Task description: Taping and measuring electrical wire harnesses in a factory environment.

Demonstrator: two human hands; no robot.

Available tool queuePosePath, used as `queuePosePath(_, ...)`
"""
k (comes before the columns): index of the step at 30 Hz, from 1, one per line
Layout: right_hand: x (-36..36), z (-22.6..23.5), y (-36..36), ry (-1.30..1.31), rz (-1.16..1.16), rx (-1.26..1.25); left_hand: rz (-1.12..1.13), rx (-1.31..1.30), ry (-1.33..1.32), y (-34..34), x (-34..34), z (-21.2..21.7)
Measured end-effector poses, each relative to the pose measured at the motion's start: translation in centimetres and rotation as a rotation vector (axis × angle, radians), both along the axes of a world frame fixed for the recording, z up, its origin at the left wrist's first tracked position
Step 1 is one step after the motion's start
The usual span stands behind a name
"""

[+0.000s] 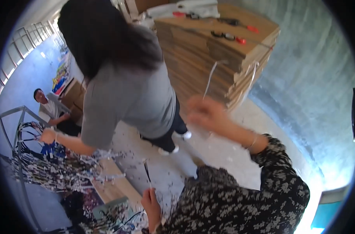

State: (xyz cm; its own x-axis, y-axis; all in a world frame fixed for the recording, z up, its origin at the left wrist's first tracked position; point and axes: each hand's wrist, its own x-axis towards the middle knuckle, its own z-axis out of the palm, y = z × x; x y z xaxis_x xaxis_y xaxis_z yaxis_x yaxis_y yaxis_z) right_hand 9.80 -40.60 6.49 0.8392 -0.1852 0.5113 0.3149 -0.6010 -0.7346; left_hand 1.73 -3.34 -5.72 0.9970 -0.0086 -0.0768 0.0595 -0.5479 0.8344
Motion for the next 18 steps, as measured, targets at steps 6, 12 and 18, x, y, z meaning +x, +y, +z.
queuePosePath(6,7.3,7.1,-23.6,-0.062,-0.746,-0.877,-0.204,-0.033,-0.140,-1.2,0.0,2.9)
queuePosePath(12,11.6,6.3,-26.0,0.256,-0.939,-0.828,-0.242,0.108,-0.322,-1.2,0.1,4.5)
queuePosePath(18,14.7,4.9,-43.5,0.517,-0.278,-1.231,0.059,-0.133,0.015,-0.5,0.6,4.1)
